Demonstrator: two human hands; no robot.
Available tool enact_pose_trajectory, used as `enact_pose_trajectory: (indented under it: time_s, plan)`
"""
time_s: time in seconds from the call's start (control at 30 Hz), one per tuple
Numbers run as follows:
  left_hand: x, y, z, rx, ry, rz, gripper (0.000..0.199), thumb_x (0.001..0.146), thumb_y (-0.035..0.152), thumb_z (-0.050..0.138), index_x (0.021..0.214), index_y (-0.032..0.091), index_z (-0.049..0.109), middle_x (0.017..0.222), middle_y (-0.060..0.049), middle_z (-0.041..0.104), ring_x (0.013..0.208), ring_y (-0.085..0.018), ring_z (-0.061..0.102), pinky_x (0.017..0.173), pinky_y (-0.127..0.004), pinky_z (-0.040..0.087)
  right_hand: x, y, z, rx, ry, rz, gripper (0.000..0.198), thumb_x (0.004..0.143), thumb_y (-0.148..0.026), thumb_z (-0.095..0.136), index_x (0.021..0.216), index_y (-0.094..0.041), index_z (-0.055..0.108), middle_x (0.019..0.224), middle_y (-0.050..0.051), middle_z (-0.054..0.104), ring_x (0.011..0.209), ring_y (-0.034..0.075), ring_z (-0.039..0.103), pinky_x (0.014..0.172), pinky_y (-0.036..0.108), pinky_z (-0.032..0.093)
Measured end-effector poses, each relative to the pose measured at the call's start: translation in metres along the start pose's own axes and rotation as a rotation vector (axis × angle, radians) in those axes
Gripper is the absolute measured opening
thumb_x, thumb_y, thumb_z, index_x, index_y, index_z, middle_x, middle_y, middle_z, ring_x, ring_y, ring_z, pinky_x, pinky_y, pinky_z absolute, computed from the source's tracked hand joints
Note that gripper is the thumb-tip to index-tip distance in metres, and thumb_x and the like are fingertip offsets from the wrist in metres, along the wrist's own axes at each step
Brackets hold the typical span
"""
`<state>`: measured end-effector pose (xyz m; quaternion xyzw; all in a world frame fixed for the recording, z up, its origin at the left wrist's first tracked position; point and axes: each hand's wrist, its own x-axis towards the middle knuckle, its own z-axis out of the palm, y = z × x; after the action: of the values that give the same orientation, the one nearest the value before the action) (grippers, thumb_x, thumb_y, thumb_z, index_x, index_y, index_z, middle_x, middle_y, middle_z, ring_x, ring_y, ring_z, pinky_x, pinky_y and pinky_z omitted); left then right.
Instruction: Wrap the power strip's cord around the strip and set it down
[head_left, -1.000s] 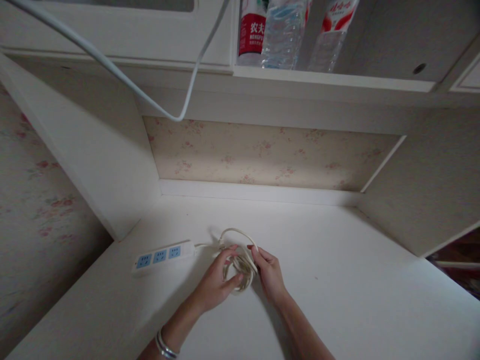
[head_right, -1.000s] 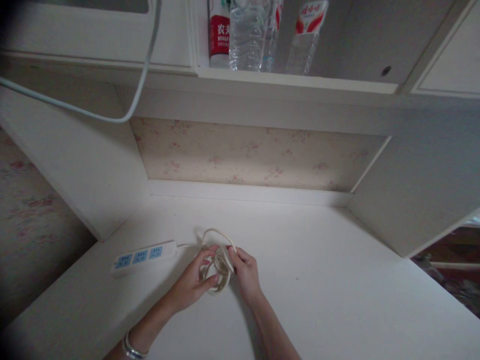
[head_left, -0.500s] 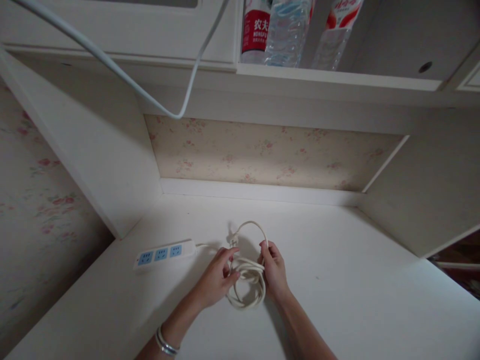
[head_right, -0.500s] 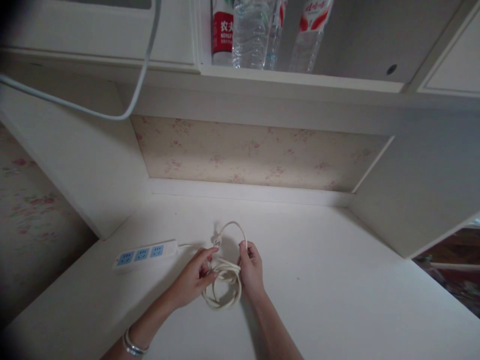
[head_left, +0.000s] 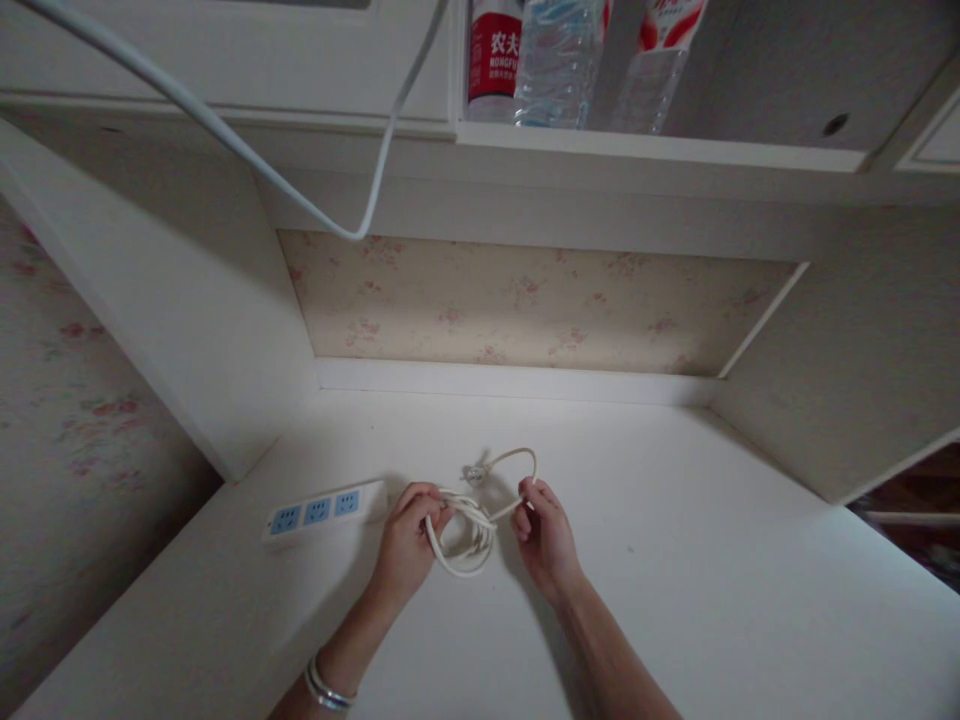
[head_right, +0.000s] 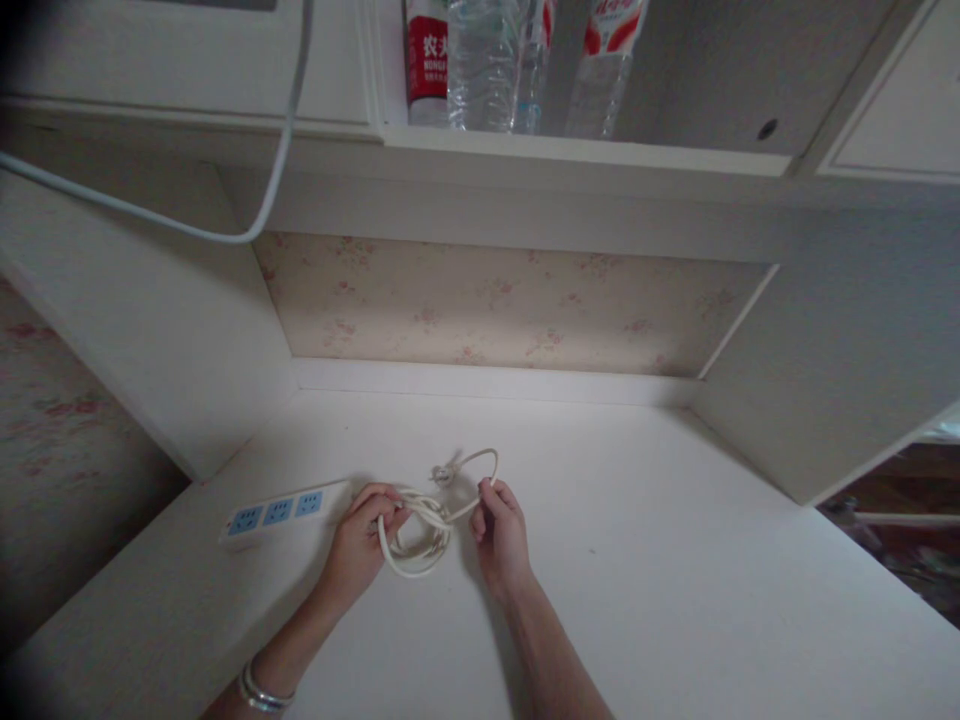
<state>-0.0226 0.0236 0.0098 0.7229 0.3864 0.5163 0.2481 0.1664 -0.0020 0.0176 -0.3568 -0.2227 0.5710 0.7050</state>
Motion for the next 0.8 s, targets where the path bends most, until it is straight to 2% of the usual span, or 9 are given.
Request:
enact_pose_trajectory:
  time_s: [0.2, 0.3, 0.4, 0.47, 0.53, 0.63, 0.8]
  plan:
    - [-0.001, 0.001, 0.000, -0.046, -0.094, -0.062, 0.018, 0.084, 0.018, 0.054, 0.067, 0.018, 0.050, 0.106, -0.009, 0.060, 0.102, -0.020, 0.057, 0.089, -0.034, 0.045, -0.001, 0.000, 0.000, -0.016, -0.015, -0.033, 0.020, 0.075, -0.034, 0.074, 0.077, -0.019, 0.060, 0.076, -0.005, 0.055, 0.048, 0.003, 0.041, 0.045, 0.019, 0.030]
    - [-0.003, 0.001, 0.002, -0.120, -0.152, -0.121, 0.004, 0.083, 0.018, 0.054, 0.082, 0.018, 0.058, 0.113, -0.010, 0.059, 0.099, -0.020, 0.059, 0.087, -0.033, 0.047, -0.002, -0.002, 0.003, -0.043, -0.035, -0.032, 0.021, 0.076, -0.037, 0.072, 0.075, -0.020, 0.060, 0.077, -0.004, 0.056, 0.049, 0.004, 0.042, 0.046, 0.019, 0.032]
    - [-0.006, 0.002, 0.005, -0.147, -0.163, -0.173, 0.029, 0.080, 0.020, 0.059, 0.109, 0.021, 0.056, 0.116, -0.009, 0.057, 0.081, -0.016, 0.061, 0.076, -0.030, 0.050, -0.004, -0.002, 0.005, -0.066, -0.062, -0.021, 0.022, 0.077, -0.039, 0.071, 0.076, -0.020, 0.061, 0.077, -0.003, 0.056, 0.049, 0.005, 0.041, 0.047, 0.020, 0.033]
    - [-0.007, 0.004, 0.005, -0.084, -0.164, -0.155, 0.042, 0.078, 0.022, 0.063, 0.118, 0.023, 0.053, 0.116, -0.008, 0.056, 0.070, -0.013, 0.059, 0.071, -0.028, 0.050, -0.005, -0.002, 0.006, -0.071, -0.092, -0.010, 0.021, 0.078, -0.039, 0.070, 0.077, -0.020, 0.061, 0.078, -0.003, 0.057, 0.049, 0.004, 0.041, 0.048, 0.020, 0.033]
    - [-0.007, 0.005, 0.004, 0.027, -0.179, -0.089, 0.040, 0.077, 0.023, 0.065, 0.116, 0.025, 0.057, 0.113, -0.007, 0.056, 0.067, -0.012, 0.057, 0.070, -0.028, 0.049, -0.006, -0.001, 0.006, -0.074, -0.122, 0.005, 0.020, 0.079, -0.038, 0.070, 0.078, -0.020, 0.061, 0.078, -0.003, 0.057, 0.050, 0.005, 0.042, 0.049, 0.020, 0.032]
    - [-0.006, 0.006, -0.001, 0.160, -0.178, 0.000, 0.023, 0.079, 0.020, 0.062, 0.101, 0.026, 0.066, 0.100, -0.005, 0.058, 0.072, -0.014, 0.058, 0.070, -0.027, 0.048, -0.007, 0.001, 0.006, -0.078, -0.168, 0.030, 0.020, 0.079, -0.039, 0.070, 0.082, -0.020, 0.062, 0.075, -0.002, 0.058, 0.052, 0.006, 0.044, 0.050, 0.020, 0.033]
    - [-0.005, 0.007, -0.006, 0.190, -0.169, 0.024, 0.014, 0.082, 0.015, 0.056, 0.089, 0.022, 0.066, 0.093, -0.004, 0.058, 0.071, -0.013, 0.058, 0.065, -0.023, 0.046, -0.008, 0.003, 0.006, -0.091, -0.202, 0.031, 0.020, 0.077, -0.037, 0.071, 0.083, -0.020, 0.063, 0.071, -0.002, 0.059, 0.054, 0.007, 0.046, 0.054, 0.021, 0.034]
